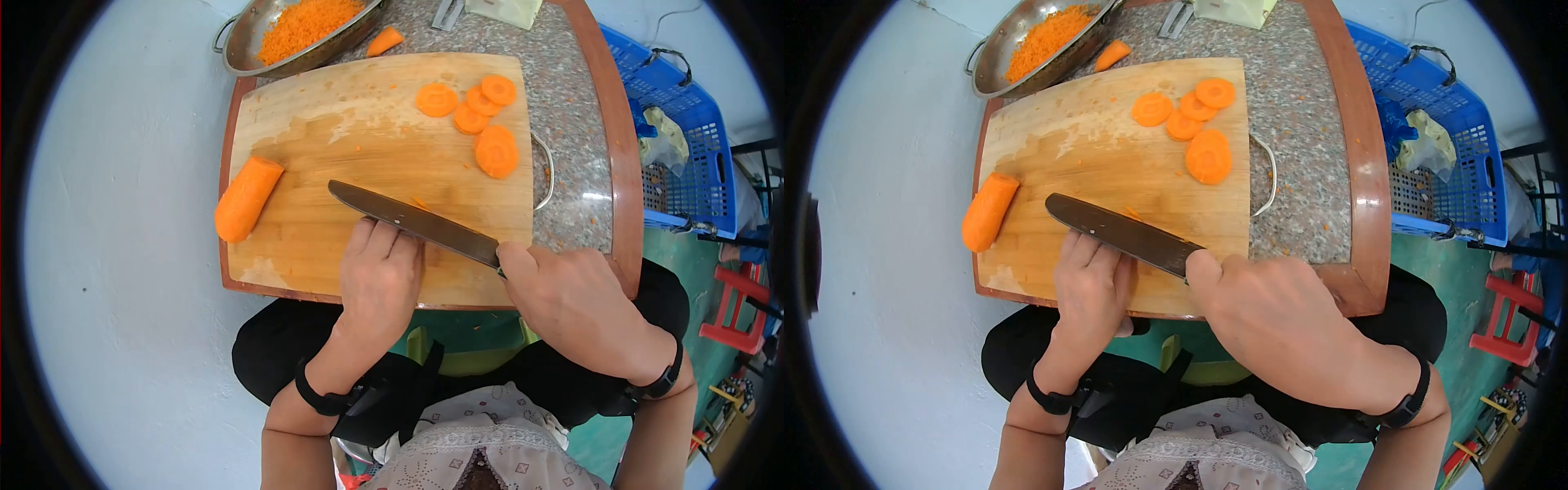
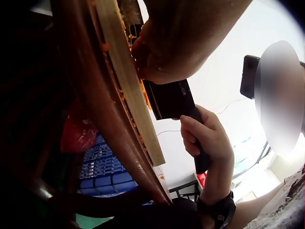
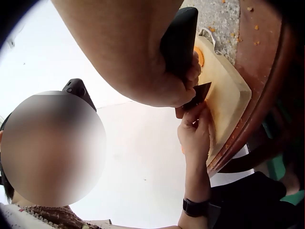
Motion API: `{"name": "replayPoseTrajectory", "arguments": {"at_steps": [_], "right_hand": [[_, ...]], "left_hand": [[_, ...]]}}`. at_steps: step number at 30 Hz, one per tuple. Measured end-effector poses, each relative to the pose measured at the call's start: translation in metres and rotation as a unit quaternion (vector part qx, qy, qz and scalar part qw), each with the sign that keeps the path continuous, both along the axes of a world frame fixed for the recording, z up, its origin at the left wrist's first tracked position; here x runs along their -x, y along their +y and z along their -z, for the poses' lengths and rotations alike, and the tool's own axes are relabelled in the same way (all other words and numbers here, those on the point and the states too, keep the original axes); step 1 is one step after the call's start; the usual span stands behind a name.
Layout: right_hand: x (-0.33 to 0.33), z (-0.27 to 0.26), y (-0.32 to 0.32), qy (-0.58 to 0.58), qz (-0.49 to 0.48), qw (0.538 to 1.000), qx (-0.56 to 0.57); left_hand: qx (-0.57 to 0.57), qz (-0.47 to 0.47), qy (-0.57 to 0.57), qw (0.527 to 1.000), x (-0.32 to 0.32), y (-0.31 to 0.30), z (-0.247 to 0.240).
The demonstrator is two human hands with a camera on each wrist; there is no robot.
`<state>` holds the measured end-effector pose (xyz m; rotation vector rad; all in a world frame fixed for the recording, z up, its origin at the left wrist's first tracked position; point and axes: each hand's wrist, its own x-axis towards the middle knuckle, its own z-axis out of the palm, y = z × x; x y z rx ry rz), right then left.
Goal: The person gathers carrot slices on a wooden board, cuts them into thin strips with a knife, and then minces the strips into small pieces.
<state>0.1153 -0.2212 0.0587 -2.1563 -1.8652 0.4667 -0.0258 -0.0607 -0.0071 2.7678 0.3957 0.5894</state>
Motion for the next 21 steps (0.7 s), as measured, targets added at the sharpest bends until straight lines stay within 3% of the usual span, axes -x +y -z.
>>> {"name": "replayPoseTrajectory", "arguments": {"at_steps": [7,21], "right_hand": [[-0.001,-0.003,0.006,0.023,0.019,0.997,0.071],[0.001,-0.006,-0.002,-0.018,0.011,0.999,0.031]], "left_hand": [[0.020,-0.006,-0.017,1.000,0.001,0.000,0.003],[0.002,-0.017,-0.022,1.000,-0.001,-0.003,0.001]]}}
